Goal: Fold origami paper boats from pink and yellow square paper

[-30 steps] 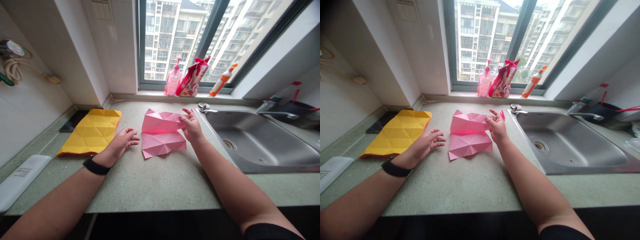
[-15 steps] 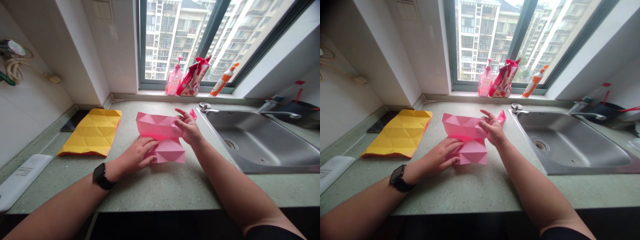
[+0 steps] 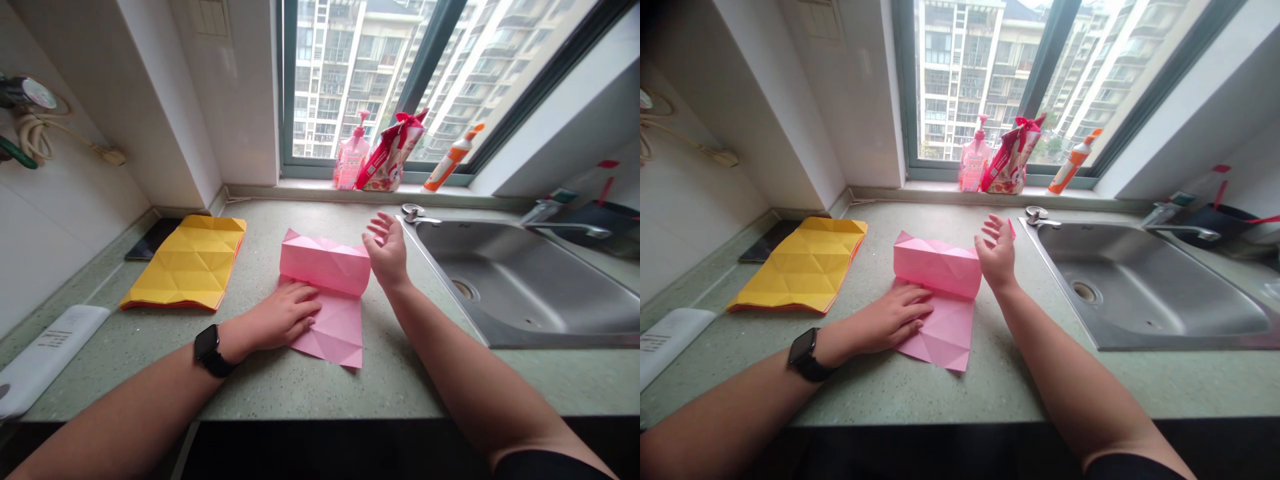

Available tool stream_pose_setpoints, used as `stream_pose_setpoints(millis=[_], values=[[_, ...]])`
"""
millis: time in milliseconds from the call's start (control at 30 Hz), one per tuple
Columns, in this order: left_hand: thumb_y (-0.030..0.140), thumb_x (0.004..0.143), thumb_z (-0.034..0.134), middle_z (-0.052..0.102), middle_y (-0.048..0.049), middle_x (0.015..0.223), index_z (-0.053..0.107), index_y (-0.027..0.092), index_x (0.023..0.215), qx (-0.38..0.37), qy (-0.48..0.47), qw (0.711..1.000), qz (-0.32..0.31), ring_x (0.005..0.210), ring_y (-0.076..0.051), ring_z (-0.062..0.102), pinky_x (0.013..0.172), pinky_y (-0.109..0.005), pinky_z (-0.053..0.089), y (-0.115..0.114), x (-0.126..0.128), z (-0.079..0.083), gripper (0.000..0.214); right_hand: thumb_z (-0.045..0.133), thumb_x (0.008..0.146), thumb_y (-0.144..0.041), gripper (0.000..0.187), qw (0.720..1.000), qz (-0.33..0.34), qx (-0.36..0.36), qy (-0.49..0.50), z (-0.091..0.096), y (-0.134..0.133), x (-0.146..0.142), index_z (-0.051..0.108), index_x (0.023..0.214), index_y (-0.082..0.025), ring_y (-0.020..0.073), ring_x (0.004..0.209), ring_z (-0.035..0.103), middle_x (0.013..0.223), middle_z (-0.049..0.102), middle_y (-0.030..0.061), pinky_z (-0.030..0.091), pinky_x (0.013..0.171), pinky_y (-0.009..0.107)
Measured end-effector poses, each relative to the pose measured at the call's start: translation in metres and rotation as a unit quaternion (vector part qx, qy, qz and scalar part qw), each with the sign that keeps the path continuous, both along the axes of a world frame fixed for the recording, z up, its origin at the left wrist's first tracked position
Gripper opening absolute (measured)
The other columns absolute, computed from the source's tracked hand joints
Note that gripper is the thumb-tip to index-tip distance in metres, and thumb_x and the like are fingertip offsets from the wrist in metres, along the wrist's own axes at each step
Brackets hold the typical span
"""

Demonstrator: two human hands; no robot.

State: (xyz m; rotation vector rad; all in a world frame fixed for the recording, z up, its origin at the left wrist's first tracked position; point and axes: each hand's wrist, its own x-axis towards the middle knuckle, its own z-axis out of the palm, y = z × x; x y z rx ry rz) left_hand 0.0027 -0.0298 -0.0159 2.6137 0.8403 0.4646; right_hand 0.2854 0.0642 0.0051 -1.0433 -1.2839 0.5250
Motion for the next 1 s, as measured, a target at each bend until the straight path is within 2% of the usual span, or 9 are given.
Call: stream_pose_setpoints(millis=[67, 100, 233, 333, 467, 600, 700, 833, 1000], values=[[0.036, 0.110, 0.058, 0.061, -0.0178, 0.161, 0.073, 0.023, 0.144, -0.005, 0.018, 1.000, 0.006, 0.151, -0.039, 0.054, 0.133, -0.062, 0.035, 0.001, 0.000, -0.005, 0.039, 0.076, 0.091, -0.031, 0.034, 0.989, -0.052, 0.089, -0.103, 0.001, -0.008, -0.001, 0.072, 0.125, -0.031, 0.0331, 0.126, 0.065, 0.128, 0.069, 0.0108, 0.055, 0.110, 0.055], [0.037, 0.110, 0.059, 0.059, -0.0175, 0.164, 0.070, 0.024, 0.147, -0.005, 0.029, 0.999, 0.011, 0.154, -0.039, 0.052, 0.134, -0.064, 0.032, 0.001, 0.000, -0.007, 0.041, 0.072, 0.094, -0.029, 0.026, 0.980, -0.041, 0.123, -0.153, 0.001, -0.014, -0.004, 0.075, 0.120, -0.031, 0.0336, 0.125, 0.065, 0.126, 0.071, 0.0112, 0.053, 0.113, 0.057], [0.042, 0.113, 0.054, 0.049, -0.0191, 0.173, 0.059, 0.022, 0.158, 0.000, 0.069, 0.996, 0.049, 0.162, -0.042, 0.042, 0.135, -0.068, 0.028, 0.002, 0.007, -0.017, 0.050, 0.060, 0.105, -0.027, 0.023, 0.918, 0.174, 0.115, -0.337, -0.008, -0.036, -0.026, 0.081, 0.111, -0.032, 0.0288, 0.102, 0.073, 0.107, 0.079, 0.0088, 0.060, 0.102, 0.052], [0.046, 0.114, 0.050, 0.048, -0.0211, 0.173, 0.059, 0.019, 0.157, 0.010, 0.071, 0.993, 0.090, 0.165, -0.041, 0.039, 0.136, -0.070, 0.024, 0.002, 0.013, -0.025, 0.051, 0.060, 0.107, -0.034, 0.032, 0.859, 0.265, 0.042, -0.437, -0.026, -0.038, -0.041, 0.079, 0.133, -0.030, 0.0315, 0.128, 0.071, 0.136, 0.078, 0.0111, 0.056, 0.113, 0.054], [0.053, 0.115, 0.047, 0.037, -0.0217, 0.180, 0.051, 0.018, 0.165, -0.002, 0.085, 0.989, 0.124, 0.170, -0.041, 0.028, 0.138, -0.068, 0.020, 0.000, 0.017, -0.033, 0.061, 0.052, 0.112, -0.045, 0.055, 0.815, 0.251, -0.054, -0.520, -0.049, -0.023, -0.044, 0.061, 0.161, -0.020, 0.0343, 0.161, 0.046, 0.171, 0.055, 0.0162, 0.036, 0.134, 0.058], [0.056, 0.115, 0.042, 0.033, -0.0216, 0.182, 0.045, 0.016, 0.169, -0.002, 0.094, 0.987, 0.128, 0.172, -0.040, 0.023, 0.139, -0.065, 0.015, -0.001, 0.017, -0.038, 0.067, 0.039, 0.116, -0.049, 0.064, 0.777, 0.224, -0.109, -0.578, -0.055, -0.009, -0.043, 0.046, 0.172, -0.020, 0.0313, 0.172, 0.026, 0.183, 0.034, 0.0115, 0.022, 0.139, 0.056], [0.060, 0.113, 0.045, 0.030, -0.0204, 0.183, 0.039, 0.019, 0.173, 0.002, 0.082, 0.988, 0.130, 0.173, -0.040, 0.021, 0.140, -0.063, 0.014, 0.000, 0.016, -0.040, 0.073, 0.035, 0.116, -0.052, 0.067, 0.766, 0.186, -0.138, -0.599, -0.054, -0.004, -0.048, 0.040, 0.176, -0.023, 0.0305, 0.173, 0.023, 0.185, 0.029, 0.0081, 0.018, 0.140, 0.054], [0.063, 0.105, 0.056, 0.025, -0.0250, 0.184, 0.033, 0.013, 0.175, -0.036, 0.061, 0.986, 0.154, 0.172, -0.043, 0.021, 0.139, -0.060, 0.020, 0.003, 0.012, -0.036, 0.089, 0.033, 0.116, -0.051, 0.068, 0.760, 0.164, -0.152, -0.611, -0.051, -0.004, -0.054, 0.038, 0.177, -0.022, 0.0295, 0.174, 0.020, 0.186, 0.026, 0.0067, 0.015, 0.140, 0.051], [0.061, 0.098, 0.066, 0.044, -0.0288, 0.174, 0.049, 0.008, 0.164, -0.089, -0.008, 0.982, 0.166, 0.163, -0.045, 0.042, 0.135, -0.056, 0.032, 0.025, 0.008, -0.022, 0.086, 0.033, 0.116, -0.046, 0.067, 0.753, 0.159, -0.151, -0.620, -0.049, -0.008, -0.055, 0.037, 0.177, -0.020, 0.0298, 0.174, 0.020, 0.187, 0.024, 0.0080, 0.015, 0.140, 0.051]])
